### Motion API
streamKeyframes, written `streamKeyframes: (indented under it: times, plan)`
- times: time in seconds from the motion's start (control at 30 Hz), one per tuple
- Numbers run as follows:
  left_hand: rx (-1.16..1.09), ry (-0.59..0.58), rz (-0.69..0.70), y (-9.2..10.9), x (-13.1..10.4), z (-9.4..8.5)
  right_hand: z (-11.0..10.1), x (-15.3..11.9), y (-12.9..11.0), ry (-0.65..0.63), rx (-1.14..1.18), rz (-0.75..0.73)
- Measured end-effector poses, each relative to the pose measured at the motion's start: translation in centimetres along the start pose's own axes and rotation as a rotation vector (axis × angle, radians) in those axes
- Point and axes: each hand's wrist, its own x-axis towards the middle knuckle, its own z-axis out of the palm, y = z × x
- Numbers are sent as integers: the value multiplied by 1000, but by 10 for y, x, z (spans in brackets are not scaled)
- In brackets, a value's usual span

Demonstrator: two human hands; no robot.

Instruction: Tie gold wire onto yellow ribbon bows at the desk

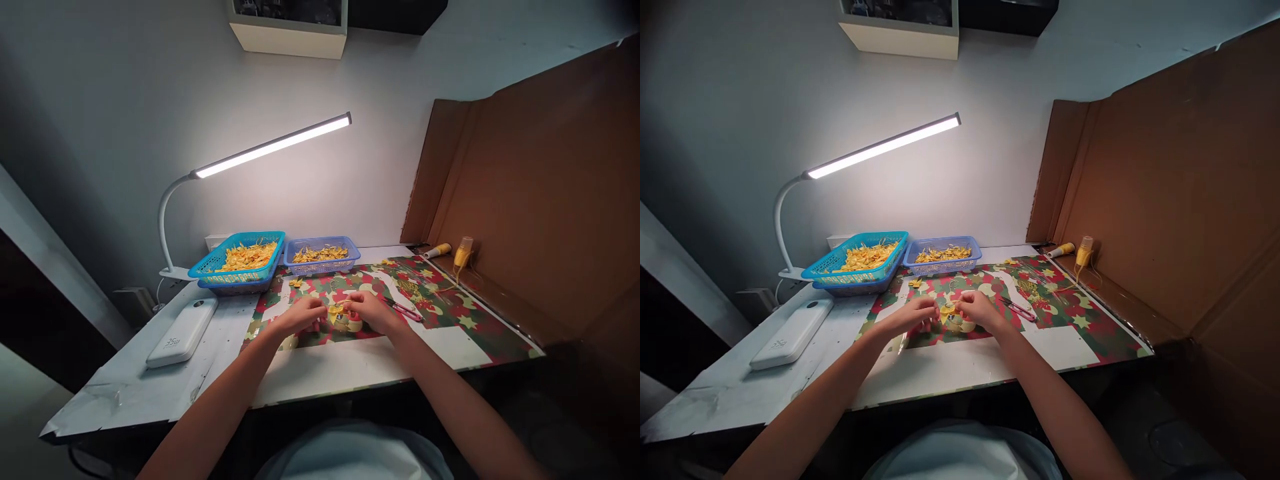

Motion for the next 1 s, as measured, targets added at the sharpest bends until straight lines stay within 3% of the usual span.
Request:
streamKeyframes:
  times: [0.1, 0.27, 0.43, 0.63, 1.0]
  plan:
    - [-78, -77, -21, -1, 2, 3, 4, 1, -3, 25, 22, -33]
    - [-96, 6, 65, -5, 7, 11, 12, 3, 4, 91, -13, -12]
    - [-90, 67, 91, -5, 7, 12, 18, 9, 15, 126, -120, -129]
    - [-64, 61, 101, -5, 5, 12, 20, 11, 22, 143, -118, -162]
    - [171, 131, 263, -8, 7, 12, 24, 10, 22, 196, -186, -174]
